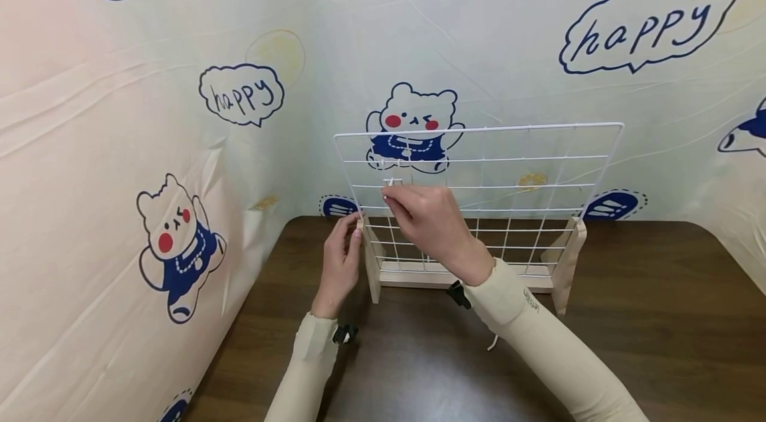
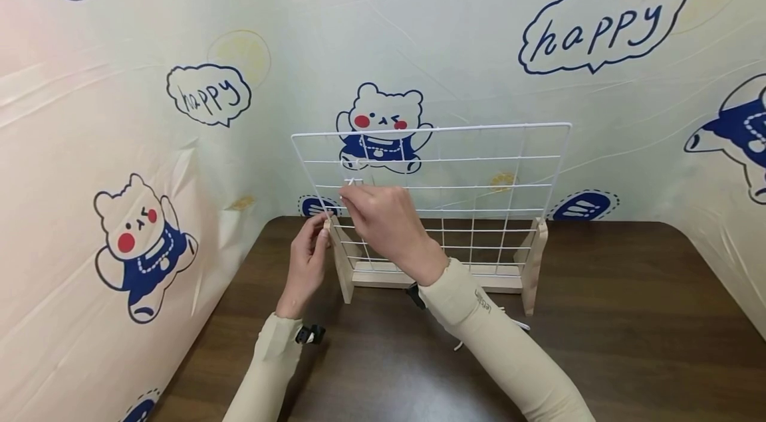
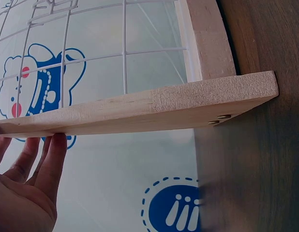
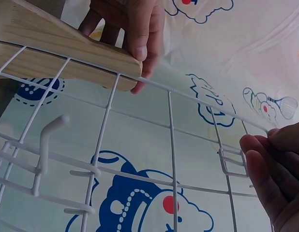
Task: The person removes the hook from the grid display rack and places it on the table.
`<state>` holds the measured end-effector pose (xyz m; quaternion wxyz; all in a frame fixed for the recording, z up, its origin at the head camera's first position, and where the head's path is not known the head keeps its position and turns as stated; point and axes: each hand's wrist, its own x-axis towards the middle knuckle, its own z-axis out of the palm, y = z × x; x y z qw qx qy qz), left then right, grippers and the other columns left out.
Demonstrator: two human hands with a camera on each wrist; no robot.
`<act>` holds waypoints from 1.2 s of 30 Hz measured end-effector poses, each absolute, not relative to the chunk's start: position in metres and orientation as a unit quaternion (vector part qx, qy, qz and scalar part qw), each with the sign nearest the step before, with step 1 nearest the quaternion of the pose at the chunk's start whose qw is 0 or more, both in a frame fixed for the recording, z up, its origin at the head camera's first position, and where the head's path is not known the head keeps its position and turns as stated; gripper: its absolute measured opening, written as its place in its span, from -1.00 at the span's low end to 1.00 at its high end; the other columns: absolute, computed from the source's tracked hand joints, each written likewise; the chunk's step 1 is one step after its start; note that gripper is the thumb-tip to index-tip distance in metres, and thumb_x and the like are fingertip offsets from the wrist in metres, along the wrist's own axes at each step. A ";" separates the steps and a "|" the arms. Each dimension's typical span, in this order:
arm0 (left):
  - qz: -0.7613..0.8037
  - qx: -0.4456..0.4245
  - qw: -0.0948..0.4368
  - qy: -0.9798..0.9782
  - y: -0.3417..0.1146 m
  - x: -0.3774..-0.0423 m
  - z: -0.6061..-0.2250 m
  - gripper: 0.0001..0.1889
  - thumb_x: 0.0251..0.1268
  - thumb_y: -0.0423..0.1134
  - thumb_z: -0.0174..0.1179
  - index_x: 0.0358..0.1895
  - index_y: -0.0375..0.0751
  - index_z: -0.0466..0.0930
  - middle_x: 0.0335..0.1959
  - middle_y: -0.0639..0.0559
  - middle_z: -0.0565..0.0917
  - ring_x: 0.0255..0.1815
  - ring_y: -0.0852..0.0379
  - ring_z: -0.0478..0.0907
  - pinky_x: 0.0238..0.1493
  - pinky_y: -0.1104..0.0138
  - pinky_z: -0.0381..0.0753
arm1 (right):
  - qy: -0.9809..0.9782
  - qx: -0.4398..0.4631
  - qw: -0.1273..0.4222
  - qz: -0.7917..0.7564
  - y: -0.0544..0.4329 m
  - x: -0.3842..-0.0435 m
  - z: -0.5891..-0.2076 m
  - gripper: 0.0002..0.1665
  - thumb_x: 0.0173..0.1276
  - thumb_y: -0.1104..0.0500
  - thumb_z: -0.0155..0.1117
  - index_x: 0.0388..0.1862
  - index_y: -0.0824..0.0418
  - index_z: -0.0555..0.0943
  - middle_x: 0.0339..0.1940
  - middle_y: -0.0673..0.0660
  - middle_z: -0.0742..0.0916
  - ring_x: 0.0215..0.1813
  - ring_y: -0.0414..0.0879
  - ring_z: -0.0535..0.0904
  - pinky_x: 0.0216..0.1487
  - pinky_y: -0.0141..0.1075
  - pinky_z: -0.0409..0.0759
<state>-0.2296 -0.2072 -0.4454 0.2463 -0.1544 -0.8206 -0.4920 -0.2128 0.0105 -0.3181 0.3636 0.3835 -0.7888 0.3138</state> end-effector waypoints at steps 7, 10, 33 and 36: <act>-0.497 -0.153 0.246 -0.818 -0.207 -0.230 -0.446 -0.66 0.69 -0.21 -0.01 0.36 -0.06 0.56 0.27 -0.06 0.66 0.11 0.04 0.64 0.02 0.36 0.67 | -0.784 0.389 0.372 0.308 0.011 -0.213 -0.316 -0.82 0.37 0.32 0.44 -0.06 0.29 0.79 -0.29 0.18 0.88 -0.31 -0.03 0.84 -0.32 -0.35 0.72; -0.499 -0.150 0.246 -0.818 -0.206 -0.230 -0.446 -0.67 0.68 -0.24 0.00 0.35 -0.09 0.56 0.27 -0.09 0.66 0.10 0.01 0.64 0.02 0.39 0.65 | -0.783 0.389 0.375 0.310 0.011 -0.214 -0.315 -0.83 0.38 0.32 0.43 -0.07 0.29 0.79 -0.30 0.18 0.88 -0.32 -0.02 0.83 -0.32 -0.35 0.72; -0.494 -0.155 0.245 -0.820 -0.207 -0.230 -0.444 -0.66 0.70 -0.20 -0.02 0.37 -0.10 0.54 0.29 -0.11 0.64 0.14 0.03 0.63 0.09 0.31 0.67 | -0.759 0.412 0.402 0.304 0.016 -0.200 -0.305 -0.80 0.32 0.34 0.48 -0.08 0.30 0.80 -0.20 0.20 0.89 -0.18 0.00 0.86 -0.18 -0.29 0.77; -0.494 -0.158 0.244 -0.819 -0.207 -0.230 -0.444 -0.65 0.69 -0.19 -0.02 0.37 -0.09 0.54 0.29 -0.10 0.64 0.14 0.03 0.63 0.09 0.30 0.68 | -0.751 0.416 0.414 0.303 0.019 -0.195 -0.303 -0.81 0.31 0.35 0.48 -0.09 0.31 0.80 -0.20 0.19 0.89 -0.16 0.01 0.86 -0.15 -0.26 0.78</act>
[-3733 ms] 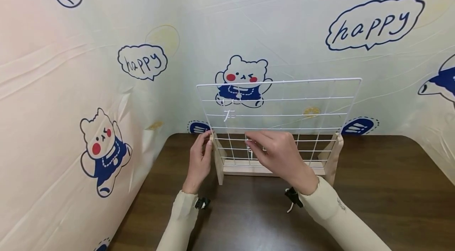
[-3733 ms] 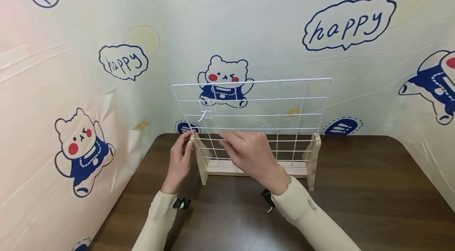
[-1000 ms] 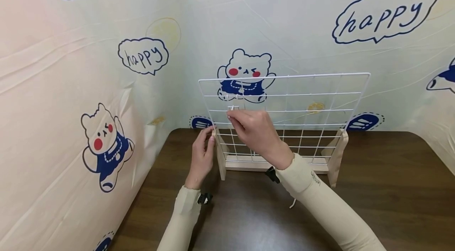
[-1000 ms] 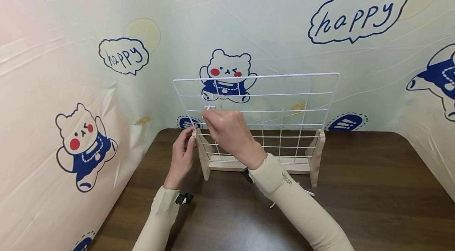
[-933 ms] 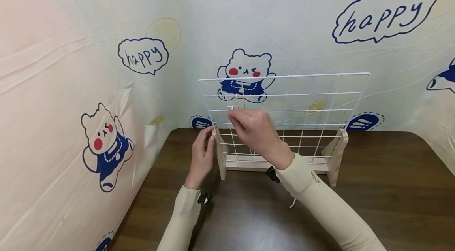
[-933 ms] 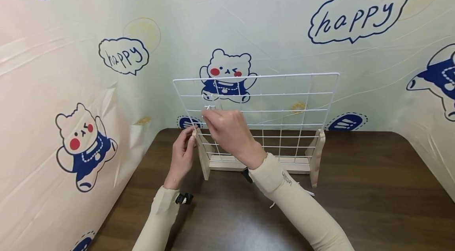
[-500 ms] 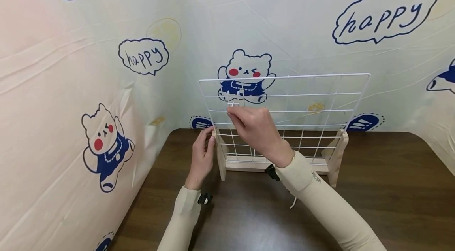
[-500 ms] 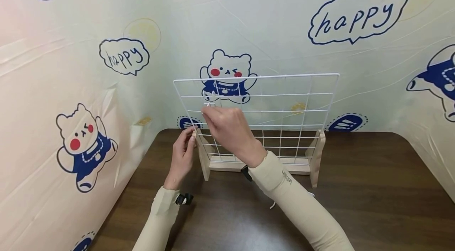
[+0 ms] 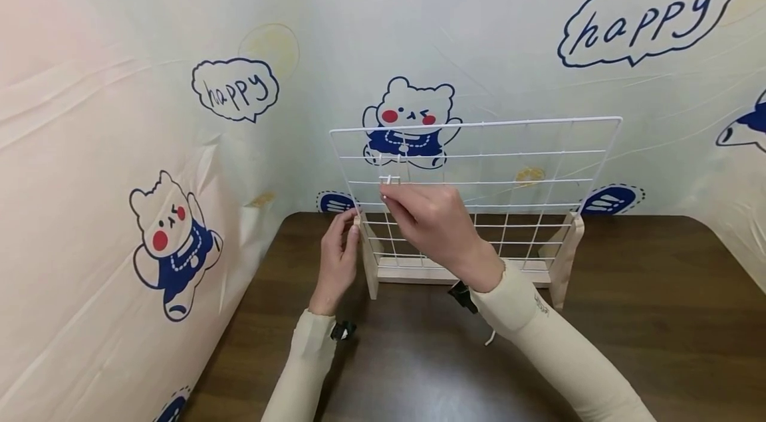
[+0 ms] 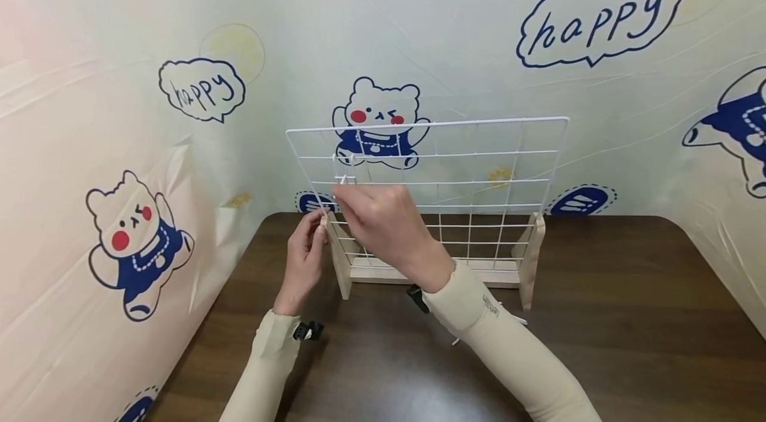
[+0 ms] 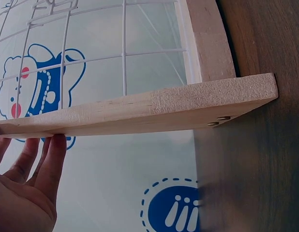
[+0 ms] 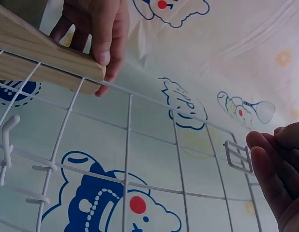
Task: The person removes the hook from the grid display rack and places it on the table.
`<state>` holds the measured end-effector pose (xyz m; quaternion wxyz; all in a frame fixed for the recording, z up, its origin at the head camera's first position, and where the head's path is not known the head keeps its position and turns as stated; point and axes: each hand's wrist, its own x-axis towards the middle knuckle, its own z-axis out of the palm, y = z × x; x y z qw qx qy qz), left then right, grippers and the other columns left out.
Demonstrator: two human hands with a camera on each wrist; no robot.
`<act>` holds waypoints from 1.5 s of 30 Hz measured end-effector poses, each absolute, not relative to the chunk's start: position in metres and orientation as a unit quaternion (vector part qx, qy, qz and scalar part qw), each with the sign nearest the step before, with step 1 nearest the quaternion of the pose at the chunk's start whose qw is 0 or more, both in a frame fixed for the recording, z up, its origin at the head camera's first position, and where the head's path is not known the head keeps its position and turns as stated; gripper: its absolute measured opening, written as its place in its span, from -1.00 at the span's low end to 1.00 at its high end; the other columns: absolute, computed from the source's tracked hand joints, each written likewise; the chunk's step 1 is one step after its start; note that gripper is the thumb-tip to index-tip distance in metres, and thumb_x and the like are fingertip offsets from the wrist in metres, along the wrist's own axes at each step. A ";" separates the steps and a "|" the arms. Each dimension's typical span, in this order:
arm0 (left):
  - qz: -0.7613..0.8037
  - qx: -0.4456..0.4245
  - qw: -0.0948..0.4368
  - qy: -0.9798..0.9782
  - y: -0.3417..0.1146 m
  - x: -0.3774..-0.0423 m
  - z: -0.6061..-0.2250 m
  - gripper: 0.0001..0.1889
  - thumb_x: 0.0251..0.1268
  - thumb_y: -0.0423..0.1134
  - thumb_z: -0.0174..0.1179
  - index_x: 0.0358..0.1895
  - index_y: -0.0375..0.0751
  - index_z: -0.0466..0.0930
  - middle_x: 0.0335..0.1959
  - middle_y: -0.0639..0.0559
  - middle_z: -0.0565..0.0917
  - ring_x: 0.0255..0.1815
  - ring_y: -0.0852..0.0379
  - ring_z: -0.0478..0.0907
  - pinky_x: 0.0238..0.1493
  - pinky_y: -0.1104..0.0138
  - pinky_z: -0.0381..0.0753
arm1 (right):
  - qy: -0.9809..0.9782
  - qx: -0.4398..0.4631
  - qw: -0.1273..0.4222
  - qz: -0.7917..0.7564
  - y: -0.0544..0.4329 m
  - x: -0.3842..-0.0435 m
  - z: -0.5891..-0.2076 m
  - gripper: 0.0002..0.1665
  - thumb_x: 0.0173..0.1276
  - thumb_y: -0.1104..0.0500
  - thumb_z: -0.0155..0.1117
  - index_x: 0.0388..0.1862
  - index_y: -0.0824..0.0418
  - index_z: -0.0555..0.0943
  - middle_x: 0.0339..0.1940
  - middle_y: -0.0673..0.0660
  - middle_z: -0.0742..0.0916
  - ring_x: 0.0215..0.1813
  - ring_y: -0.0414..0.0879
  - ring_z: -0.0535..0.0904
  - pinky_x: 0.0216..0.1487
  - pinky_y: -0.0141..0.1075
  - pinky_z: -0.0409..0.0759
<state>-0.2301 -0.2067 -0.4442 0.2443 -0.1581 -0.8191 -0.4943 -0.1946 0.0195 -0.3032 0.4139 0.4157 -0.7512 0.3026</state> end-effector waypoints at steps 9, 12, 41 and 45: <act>-0.496 -0.149 0.243 -0.820 -0.207 -0.231 -0.440 -0.64 0.70 -0.18 -0.03 0.38 -0.15 0.52 0.31 -0.05 0.64 0.15 0.03 0.62 0.14 0.21 0.69 | -0.733 0.433 0.423 0.310 0.029 -0.182 -0.307 -0.79 0.22 0.37 0.54 -0.15 0.32 0.81 -0.27 0.19 0.89 -0.23 0.00 0.86 -0.19 -0.25 0.78; -0.495 -0.147 0.241 -0.822 -0.206 -0.231 -0.442 -0.64 0.70 -0.19 -0.03 0.38 -0.17 0.52 0.30 -0.06 0.64 0.15 0.02 0.62 0.16 0.05 0.70 | -0.732 0.430 0.431 0.306 0.033 -0.178 -0.312 -0.78 0.19 0.38 0.55 -0.15 0.31 0.81 -0.28 0.18 0.89 -0.25 -0.01 0.86 -0.21 -0.24 0.78; -0.499 -0.150 0.235 -0.821 -0.206 -0.228 -0.443 -0.64 0.70 -0.20 -0.03 0.38 -0.14 0.53 0.29 -0.04 0.64 0.16 0.07 0.62 0.18 0.21 0.68 | -0.729 0.429 0.454 0.281 0.069 -0.159 -0.369 -0.57 0.65 0.14 0.01 -0.24 0.29 0.77 -0.42 0.11 0.86 -0.39 -0.08 0.83 -0.37 -0.20 0.75; -0.495 -0.151 0.234 -0.823 -0.206 -0.227 -0.443 -0.63 0.70 -0.19 -0.04 0.39 -0.19 0.51 0.29 -0.07 0.63 0.17 0.03 0.62 0.20 0.09 0.68 | -0.736 0.426 0.448 0.275 0.073 -0.156 -0.378 -0.55 0.66 0.14 0.00 -0.24 0.30 0.78 -0.41 0.11 0.87 -0.39 -0.09 0.83 -0.36 -0.21 0.75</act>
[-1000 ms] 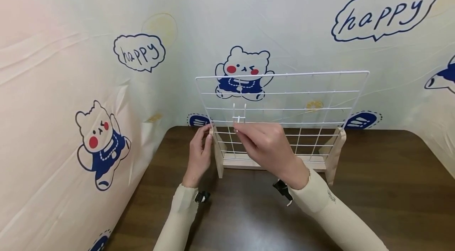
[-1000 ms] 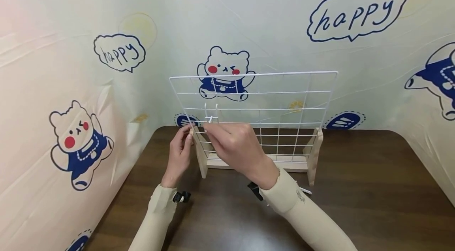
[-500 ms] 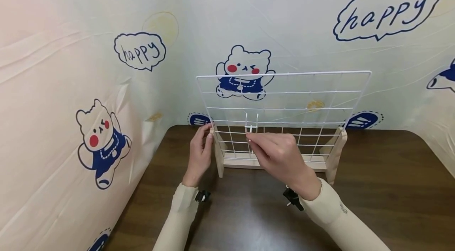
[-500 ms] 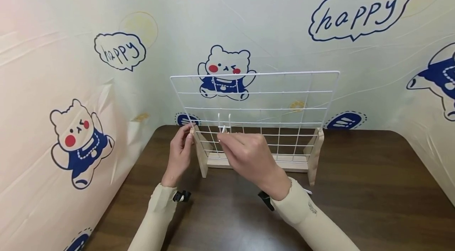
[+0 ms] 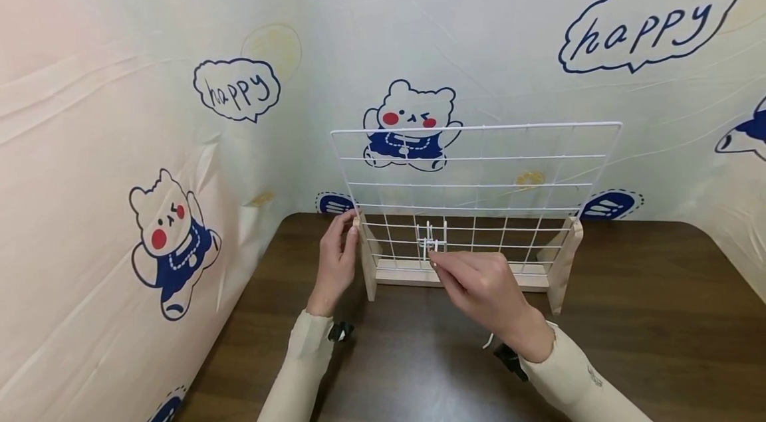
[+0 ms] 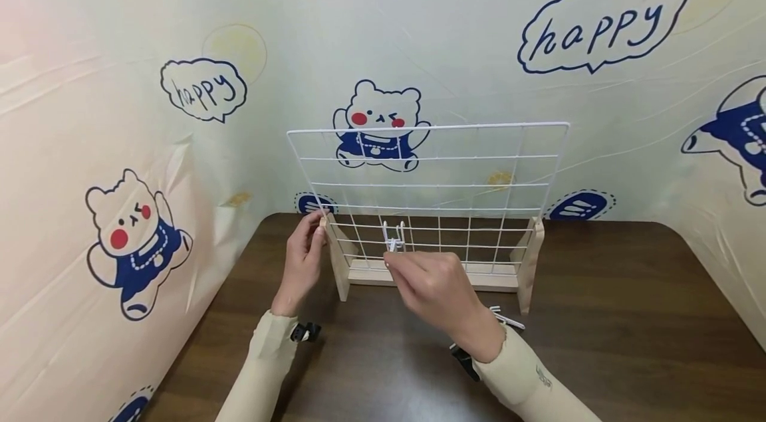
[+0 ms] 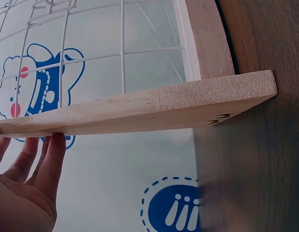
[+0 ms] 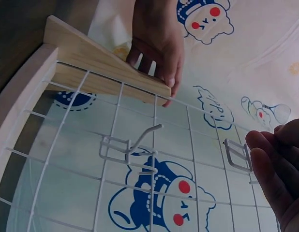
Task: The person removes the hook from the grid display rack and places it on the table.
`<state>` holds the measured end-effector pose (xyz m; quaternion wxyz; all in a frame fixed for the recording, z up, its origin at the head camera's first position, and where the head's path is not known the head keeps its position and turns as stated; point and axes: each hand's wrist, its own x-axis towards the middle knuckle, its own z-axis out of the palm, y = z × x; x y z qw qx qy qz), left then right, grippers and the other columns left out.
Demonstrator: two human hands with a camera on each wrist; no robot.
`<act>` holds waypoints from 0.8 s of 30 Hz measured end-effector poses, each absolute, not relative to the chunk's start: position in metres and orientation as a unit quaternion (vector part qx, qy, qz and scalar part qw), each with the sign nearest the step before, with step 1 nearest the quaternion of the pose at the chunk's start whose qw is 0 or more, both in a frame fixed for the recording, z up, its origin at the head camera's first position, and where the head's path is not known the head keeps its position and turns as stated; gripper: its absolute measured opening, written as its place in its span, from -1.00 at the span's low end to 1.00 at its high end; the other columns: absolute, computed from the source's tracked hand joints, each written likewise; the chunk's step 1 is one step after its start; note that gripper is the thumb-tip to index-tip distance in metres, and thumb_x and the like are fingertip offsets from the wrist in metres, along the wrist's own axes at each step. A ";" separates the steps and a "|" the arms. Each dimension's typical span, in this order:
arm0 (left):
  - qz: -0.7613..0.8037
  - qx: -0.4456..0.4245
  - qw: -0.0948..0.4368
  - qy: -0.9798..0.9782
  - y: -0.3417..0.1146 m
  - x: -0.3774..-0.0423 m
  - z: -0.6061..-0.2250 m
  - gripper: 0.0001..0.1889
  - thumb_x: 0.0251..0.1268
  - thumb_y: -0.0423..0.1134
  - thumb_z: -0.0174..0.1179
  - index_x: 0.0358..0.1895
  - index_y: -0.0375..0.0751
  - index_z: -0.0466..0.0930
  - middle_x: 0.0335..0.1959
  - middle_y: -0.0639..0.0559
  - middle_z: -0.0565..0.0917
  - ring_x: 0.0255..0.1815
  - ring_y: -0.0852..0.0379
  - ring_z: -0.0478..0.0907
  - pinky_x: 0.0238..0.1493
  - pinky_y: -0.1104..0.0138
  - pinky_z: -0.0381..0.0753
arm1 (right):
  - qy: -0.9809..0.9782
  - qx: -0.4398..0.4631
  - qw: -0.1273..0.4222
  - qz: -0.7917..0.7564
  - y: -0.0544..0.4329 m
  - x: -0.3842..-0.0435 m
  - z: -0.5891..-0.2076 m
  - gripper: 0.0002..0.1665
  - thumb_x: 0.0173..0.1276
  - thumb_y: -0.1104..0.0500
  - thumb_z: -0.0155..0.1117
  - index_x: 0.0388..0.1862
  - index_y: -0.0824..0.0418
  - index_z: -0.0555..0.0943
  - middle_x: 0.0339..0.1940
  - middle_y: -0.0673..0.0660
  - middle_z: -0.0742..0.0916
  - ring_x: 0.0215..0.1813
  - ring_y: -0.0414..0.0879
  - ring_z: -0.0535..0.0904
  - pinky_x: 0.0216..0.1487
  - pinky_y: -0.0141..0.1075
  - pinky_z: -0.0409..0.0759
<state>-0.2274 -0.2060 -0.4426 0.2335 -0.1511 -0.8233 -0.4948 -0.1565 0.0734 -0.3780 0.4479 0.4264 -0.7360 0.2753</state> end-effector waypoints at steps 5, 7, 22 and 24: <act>-0.490 -0.151 0.232 -0.827 -0.206 -0.227 -0.443 -0.62 0.71 -0.18 -0.05 0.39 -0.26 0.50 0.29 -0.09 0.63 0.18 0.00 0.62 0.22 0.05 0.67 | -0.739 0.427 0.436 0.285 0.077 -0.154 -0.386 -0.57 0.65 0.16 0.01 -0.25 0.29 0.78 -0.42 0.10 0.86 -0.40 -0.09 0.83 -0.36 -0.23 0.75; -0.489 -0.151 0.234 -0.827 -0.206 -0.227 -0.443 -0.63 0.71 -0.19 -0.04 0.38 -0.22 0.51 0.29 -0.08 0.63 0.18 0.01 0.62 0.22 0.13 0.67 | -0.738 0.427 0.436 0.288 0.079 -0.154 -0.389 -0.57 0.64 0.16 0.00 -0.26 0.28 0.78 -0.43 0.09 0.86 -0.40 -0.10 0.82 -0.37 -0.23 0.75; -0.488 -0.156 0.240 -0.825 -0.206 -0.228 -0.443 -0.64 0.71 -0.21 -0.05 0.38 -0.19 0.51 0.30 -0.10 0.63 0.19 0.03 0.62 0.22 0.32 0.64 | -0.752 0.424 0.419 0.282 0.090 -0.153 -0.410 -0.52 0.65 0.15 -0.05 -0.27 0.30 0.78 -0.47 0.08 0.85 -0.45 -0.12 0.81 -0.42 -0.26 0.73; -0.486 -0.156 0.239 -0.826 -0.206 -0.228 -0.443 -0.63 0.71 -0.21 -0.06 0.38 -0.21 0.50 0.31 -0.10 0.63 0.19 0.02 0.62 0.23 0.21 0.66 | -0.754 0.424 0.416 0.280 0.091 -0.153 -0.411 -0.53 0.65 0.15 -0.04 -0.27 0.29 0.78 -0.47 0.08 0.85 -0.45 -0.12 0.81 -0.43 -0.27 0.72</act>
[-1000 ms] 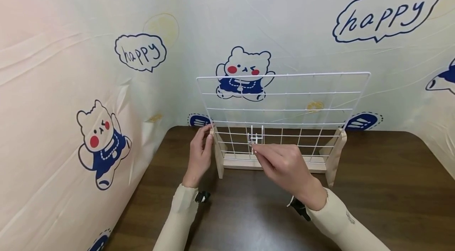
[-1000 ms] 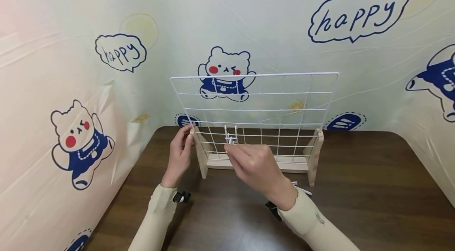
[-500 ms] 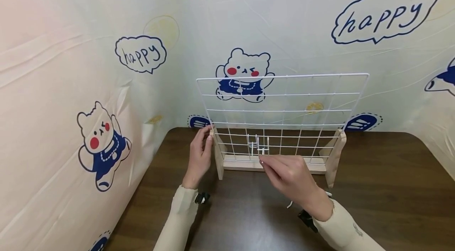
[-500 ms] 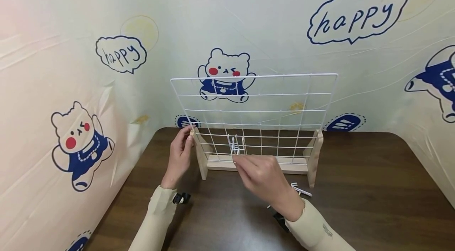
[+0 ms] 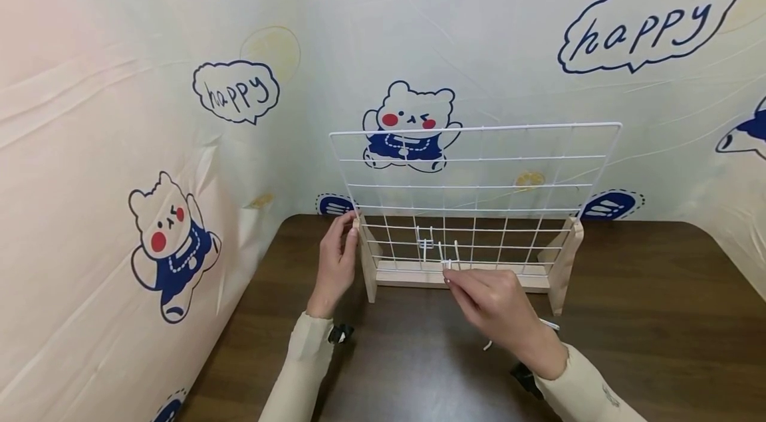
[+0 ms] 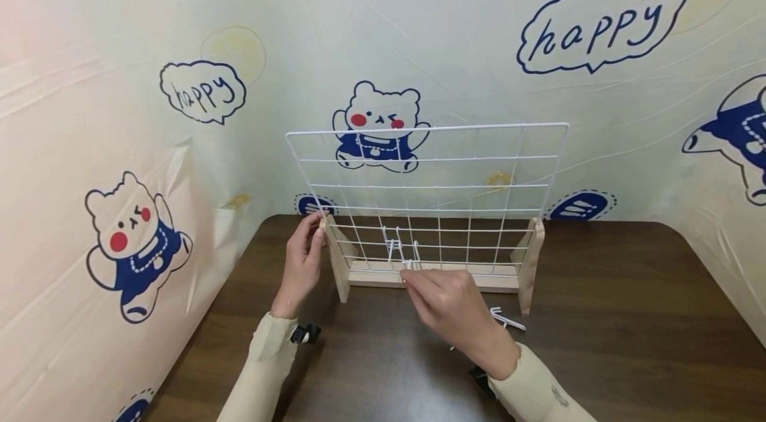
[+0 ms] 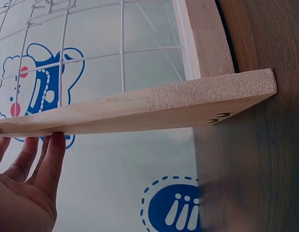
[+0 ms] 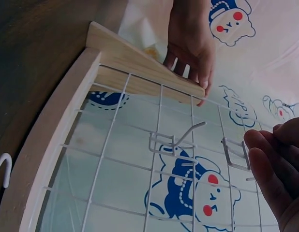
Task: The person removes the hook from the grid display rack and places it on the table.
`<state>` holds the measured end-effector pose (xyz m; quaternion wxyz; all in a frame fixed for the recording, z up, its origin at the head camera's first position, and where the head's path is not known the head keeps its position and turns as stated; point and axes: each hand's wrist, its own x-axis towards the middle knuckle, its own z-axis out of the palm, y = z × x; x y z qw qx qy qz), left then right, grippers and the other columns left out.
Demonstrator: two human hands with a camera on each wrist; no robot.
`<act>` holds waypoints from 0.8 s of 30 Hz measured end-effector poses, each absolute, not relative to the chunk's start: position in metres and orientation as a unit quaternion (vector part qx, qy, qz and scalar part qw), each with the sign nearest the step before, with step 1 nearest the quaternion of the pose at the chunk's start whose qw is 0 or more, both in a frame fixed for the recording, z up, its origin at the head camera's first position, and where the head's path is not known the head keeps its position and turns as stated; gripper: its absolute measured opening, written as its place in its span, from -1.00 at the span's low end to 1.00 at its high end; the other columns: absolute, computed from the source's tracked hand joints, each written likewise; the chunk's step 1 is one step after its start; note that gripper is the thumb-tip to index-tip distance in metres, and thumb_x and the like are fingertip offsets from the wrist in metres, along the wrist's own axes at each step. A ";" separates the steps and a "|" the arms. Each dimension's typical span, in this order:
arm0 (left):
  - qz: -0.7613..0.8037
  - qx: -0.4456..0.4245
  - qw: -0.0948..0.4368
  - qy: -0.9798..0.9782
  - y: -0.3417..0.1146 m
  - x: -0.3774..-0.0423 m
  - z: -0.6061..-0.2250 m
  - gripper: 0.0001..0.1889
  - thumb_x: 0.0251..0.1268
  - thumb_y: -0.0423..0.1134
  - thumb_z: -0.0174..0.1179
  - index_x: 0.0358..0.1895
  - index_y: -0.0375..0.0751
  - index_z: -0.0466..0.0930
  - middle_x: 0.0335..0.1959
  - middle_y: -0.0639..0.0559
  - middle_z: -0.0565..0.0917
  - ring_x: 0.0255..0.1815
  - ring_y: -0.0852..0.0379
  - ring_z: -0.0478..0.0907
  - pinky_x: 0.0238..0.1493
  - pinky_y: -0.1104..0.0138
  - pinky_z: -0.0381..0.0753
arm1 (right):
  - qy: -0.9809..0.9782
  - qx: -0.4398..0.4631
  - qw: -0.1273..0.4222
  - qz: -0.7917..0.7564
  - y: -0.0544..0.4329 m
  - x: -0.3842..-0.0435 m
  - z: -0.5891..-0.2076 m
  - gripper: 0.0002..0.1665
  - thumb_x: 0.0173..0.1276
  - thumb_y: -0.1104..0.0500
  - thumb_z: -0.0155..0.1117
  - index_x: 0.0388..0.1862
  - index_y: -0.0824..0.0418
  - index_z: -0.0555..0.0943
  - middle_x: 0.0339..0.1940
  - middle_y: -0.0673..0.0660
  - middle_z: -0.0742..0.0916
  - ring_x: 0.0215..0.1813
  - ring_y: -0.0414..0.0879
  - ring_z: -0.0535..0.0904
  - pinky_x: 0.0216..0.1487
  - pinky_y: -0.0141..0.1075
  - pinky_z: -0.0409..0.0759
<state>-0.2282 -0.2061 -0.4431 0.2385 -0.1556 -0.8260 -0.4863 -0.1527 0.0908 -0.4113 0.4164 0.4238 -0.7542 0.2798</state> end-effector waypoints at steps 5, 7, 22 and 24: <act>-0.488 -0.155 0.234 -0.827 -0.206 -0.228 -0.444 -0.62 0.71 -0.21 -0.06 0.39 -0.26 0.49 0.31 -0.10 0.62 0.20 0.00 0.62 0.24 0.05 0.67 | -0.757 0.424 0.412 0.278 0.094 -0.152 -0.416 -0.53 0.66 0.16 -0.05 -0.28 0.27 0.77 -0.45 0.08 0.86 -0.44 -0.12 0.81 -0.42 -0.27 0.73; -0.488 -0.153 0.233 -0.827 -0.206 -0.228 -0.444 -0.63 0.71 -0.21 -0.06 0.39 -0.23 0.49 0.31 -0.09 0.62 0.20 0.01 0.62 0.24 0.07 0.67 | -0.758 0.424 0.411 0.277 0.095 -0.152 -0.418 -0.52 0.66 0.15 -0.07 -0.28 0.27 0.77 -0.44 0.08 0.86 -0.43 -0.11 0.82 -0.40 -0.26 0.73; -0.487 -0.149 0.229 -0.829 -0.206 -0.227 -0.442 -0.65 0.71 -0.22 -0.05 0.38 -0.17 0.50 0.31 -0.10 0.62 0.21 0.01 0.61 0.25 0.04 0.66 | -0.763 0.422 0.415 0.260 0.100 -0.151 -0.430 -0.51 0.68 0.13 -0.08 -0.28 0.24 0.77 -0.46 0.05 0.85 -0.45 -0.16 0.80 -0.45 -0.27 0.71; -0.488 -0.149 0.229 -0.829 -0.206 -0.227 -0.442 -0.65 0.71 -0.22 -0.05 0.38 -0.15 0.50 0.31 -0.08 0.62 0.21 0.03 0.61 0.26 0.09 0.66 | -0.763 0.423 0.415 0.257 0.100 -0.151 -0.431 -0.52 0.68 0.13 -0.07 -0.28 0.23 0.77 -0.47 0.04 0.85 -0.45 -0.16 0.80 -0.45 -0.27 0.71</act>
